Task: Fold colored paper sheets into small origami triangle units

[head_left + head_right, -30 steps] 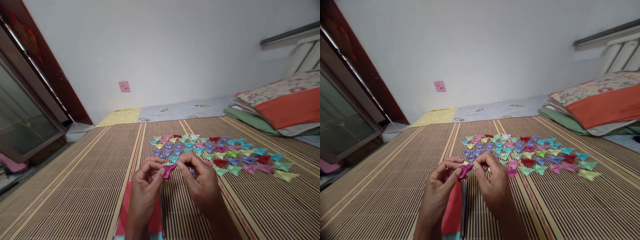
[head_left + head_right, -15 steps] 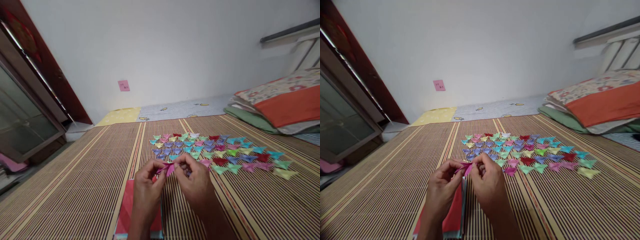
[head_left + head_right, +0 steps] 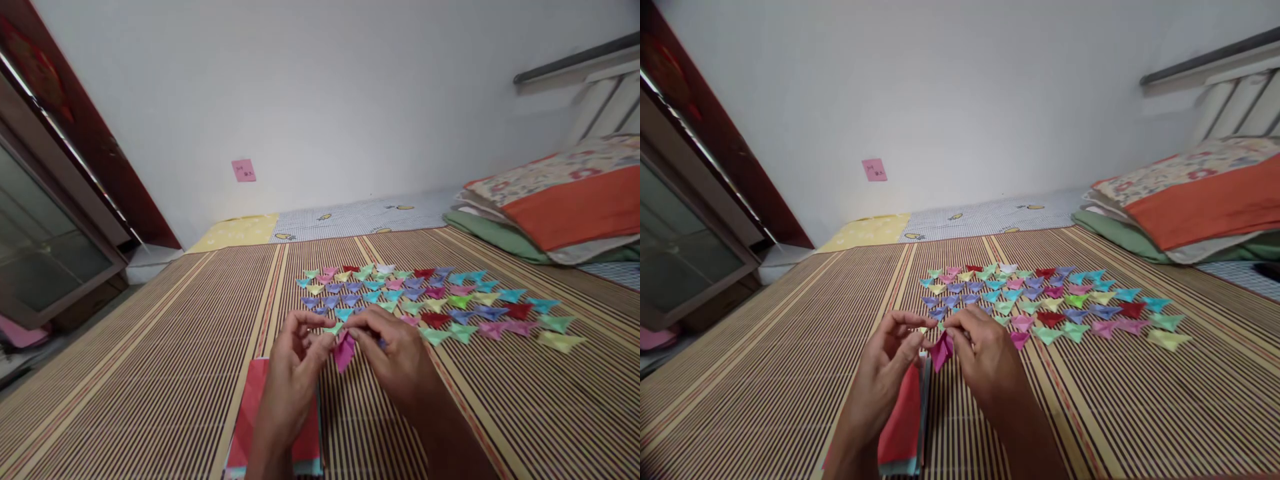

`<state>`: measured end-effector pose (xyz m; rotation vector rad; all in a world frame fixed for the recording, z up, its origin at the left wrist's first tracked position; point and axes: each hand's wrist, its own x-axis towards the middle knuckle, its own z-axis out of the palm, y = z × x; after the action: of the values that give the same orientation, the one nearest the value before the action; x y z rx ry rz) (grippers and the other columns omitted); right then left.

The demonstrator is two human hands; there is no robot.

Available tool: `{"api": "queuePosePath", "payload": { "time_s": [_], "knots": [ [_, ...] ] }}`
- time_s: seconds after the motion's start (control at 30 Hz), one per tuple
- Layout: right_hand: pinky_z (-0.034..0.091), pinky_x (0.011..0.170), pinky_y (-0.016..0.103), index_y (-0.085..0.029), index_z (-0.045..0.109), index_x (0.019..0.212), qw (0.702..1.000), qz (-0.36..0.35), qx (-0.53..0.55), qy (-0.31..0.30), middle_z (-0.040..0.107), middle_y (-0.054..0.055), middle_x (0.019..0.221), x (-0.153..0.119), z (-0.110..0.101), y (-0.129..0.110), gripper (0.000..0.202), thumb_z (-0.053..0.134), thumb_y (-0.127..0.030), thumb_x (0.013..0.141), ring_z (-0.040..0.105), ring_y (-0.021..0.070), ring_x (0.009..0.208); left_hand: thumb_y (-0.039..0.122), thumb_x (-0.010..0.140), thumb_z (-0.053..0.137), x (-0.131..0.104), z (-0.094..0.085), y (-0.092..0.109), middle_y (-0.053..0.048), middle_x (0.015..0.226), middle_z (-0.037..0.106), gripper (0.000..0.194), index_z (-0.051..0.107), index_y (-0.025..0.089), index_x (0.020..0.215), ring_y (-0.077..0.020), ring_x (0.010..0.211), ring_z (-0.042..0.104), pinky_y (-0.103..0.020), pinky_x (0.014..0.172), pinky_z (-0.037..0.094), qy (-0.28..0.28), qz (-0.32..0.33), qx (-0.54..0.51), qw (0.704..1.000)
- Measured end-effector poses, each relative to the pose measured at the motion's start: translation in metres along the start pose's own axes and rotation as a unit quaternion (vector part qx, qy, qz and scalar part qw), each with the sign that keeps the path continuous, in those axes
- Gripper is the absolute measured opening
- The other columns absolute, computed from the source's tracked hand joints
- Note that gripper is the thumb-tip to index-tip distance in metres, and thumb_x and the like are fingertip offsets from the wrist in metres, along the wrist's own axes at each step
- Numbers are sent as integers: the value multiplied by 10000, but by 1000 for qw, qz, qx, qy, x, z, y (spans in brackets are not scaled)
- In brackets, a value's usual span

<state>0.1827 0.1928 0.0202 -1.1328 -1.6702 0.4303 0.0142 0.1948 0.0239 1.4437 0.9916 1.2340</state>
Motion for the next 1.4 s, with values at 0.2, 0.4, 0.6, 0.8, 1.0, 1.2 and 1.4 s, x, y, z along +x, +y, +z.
{"api": "queuePosePath", "payload": {
  "time_s": [0.2,0.4,0.6,0.8,1.0,1.2,1.4],
  "knots": [
    [448,715,332,-196,718,869,996,-38,-6,-83,645,42,853,-2,0,1,240,515,-78,916,607,198,814,328,917,700,0,-2,-8,-17,945,648,194,661,206,1063,-129,759,551,-273,736,463,-131,-36,-40,990],
    [470,756,334,-195,705,949,998,-27,26,-51,664,37,884,0,5,-2,179,538,-132,946,627,192,853,294,877,738,7,5,-16,3,814,609,149,689,175,952,-112,719,532,-231,671,429,-134,-60,-124,981],
    [450,669,312,-199,635,854,1000,10,21,-5,622,13,811,-1,-1,-12,84,601,-221,929,586,173,740,319,808,779,12,4,-20,-4,774,637,241,663,158,946,-116,667,564,-221,605,467,4,-73,-122,990],
    [415,673,313,-206,615,800,999,9,-11,-47,614,11,815,-4,5,-8,123,574,-139,895,573,175,749,286,866,709,9,7,-11,3,845,632,275,624,193,1111,-113,657,600,-237,604,518,69,-41,-101,992],
    [409,674,315,-200,614,794,999,4,-10,-39,601,18,815,-2,4,-7,158,539,-158,927,577,173,744,228,903,643,2,3,-2,-12,882,672,97,635,199,995,-115,682,614,-228,616,500,13,-24,-70,997],
    [402,650,334,-195,592,774,998,19,-2,-53,601,36,799,-2,6,-7,177,520,-194,936,565,191,731,306,912,658,2,1,-3,6,704,647,144,614,181,859,-116,623,585,-214,569,440,-26,-53,-38,998],
    [441,696,333,-201,635,833,999,16,20,-37,631,32,829,-1,1,-8,175,516,-189,960,594,188,778,360,885,692,5,2,-5,-5,705,673,210,587,182,846,-128,585,623,-239,562,489,-19,-77,-66,995]
  ]
}}
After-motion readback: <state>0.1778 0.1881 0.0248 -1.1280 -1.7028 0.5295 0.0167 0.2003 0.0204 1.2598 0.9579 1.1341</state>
